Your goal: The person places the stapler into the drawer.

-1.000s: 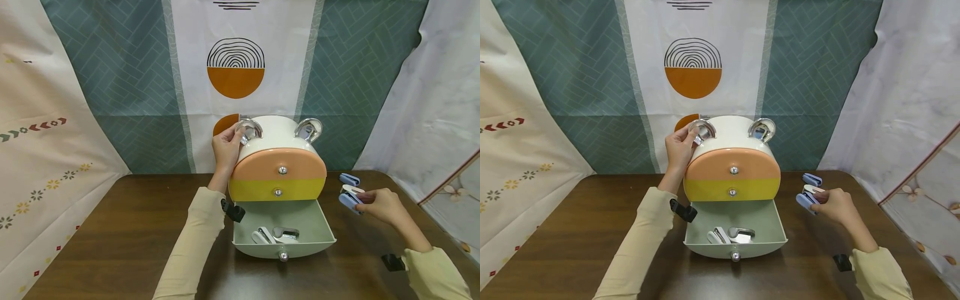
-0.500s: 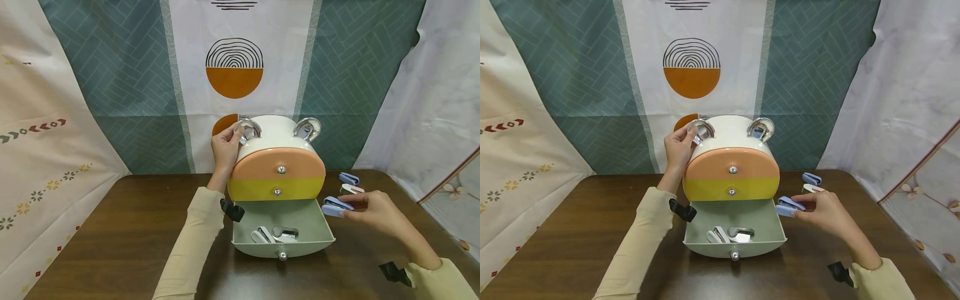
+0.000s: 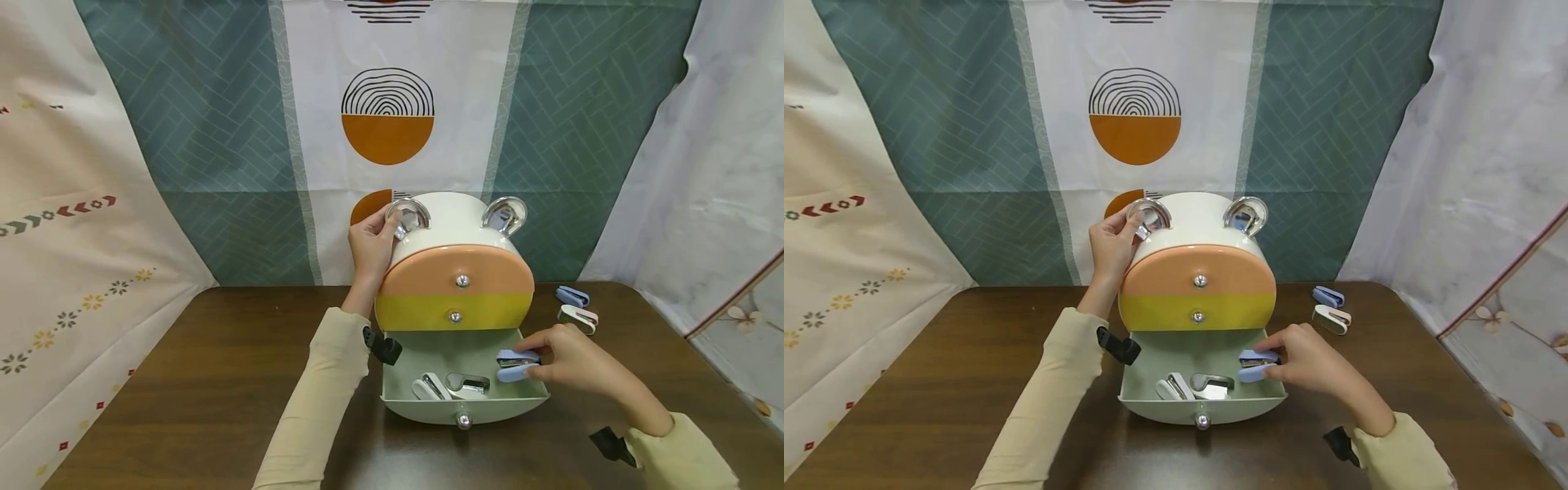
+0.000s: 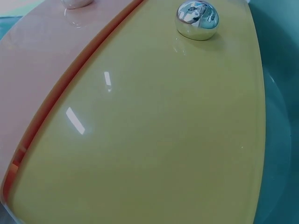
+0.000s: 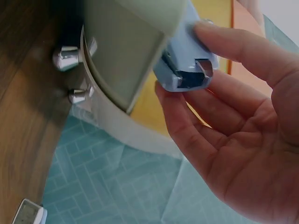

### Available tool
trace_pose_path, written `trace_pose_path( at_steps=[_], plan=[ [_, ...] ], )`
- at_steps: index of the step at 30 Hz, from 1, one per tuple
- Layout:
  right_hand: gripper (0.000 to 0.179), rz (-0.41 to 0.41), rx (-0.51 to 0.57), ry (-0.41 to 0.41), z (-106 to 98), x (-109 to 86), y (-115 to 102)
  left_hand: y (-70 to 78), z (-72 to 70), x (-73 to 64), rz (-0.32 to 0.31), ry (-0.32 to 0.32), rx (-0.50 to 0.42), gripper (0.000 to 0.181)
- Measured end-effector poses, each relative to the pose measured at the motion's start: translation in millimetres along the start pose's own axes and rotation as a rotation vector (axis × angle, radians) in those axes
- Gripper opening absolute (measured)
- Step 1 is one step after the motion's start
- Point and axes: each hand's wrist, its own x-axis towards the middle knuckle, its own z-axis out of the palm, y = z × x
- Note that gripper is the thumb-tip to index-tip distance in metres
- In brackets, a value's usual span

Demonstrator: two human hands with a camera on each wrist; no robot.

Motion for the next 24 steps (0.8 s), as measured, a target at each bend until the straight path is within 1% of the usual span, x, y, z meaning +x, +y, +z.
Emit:
trace_pose_path(
  at_steps=[3,7,14,18,21,24],
  plan=[
    [0.021,-0.048,-0.029,-0.047,6.8,6.6,-1.5,-0.6,0.3,-0.4,0.0,0.002,-0.006,0.027],
    [0.021,-0.083,-0.067,-0.094,14.7,14.1,-4.4,-0.3,0.7,-1.0,0.005,0.005,-0.01,0.027],
    [0.016,-0.105,-0.114,-0.112,26.3,23.6,-6.7,0.1,0.5,-0.8,0.01,0.007,-0.006,0.028],
    [0.02,-0.114,-0.103,-0.112,33.7,27.8,-5.5,0.2,0.2,-0.4,0.012,0.008,-0.001,0.029],
    [0.018,-0.118,-0.056,-0.126,39.9,30.9,-5.0,0.0,0.0,-0.2,0.012,0.008,0.006,0.03],
    [0.017,-0.114,-0.034,-0.137,46.0,33.1,-5.0,-0.8,-0.2,0.3,0.012,0.01,0.009,0.03]
  ],
)
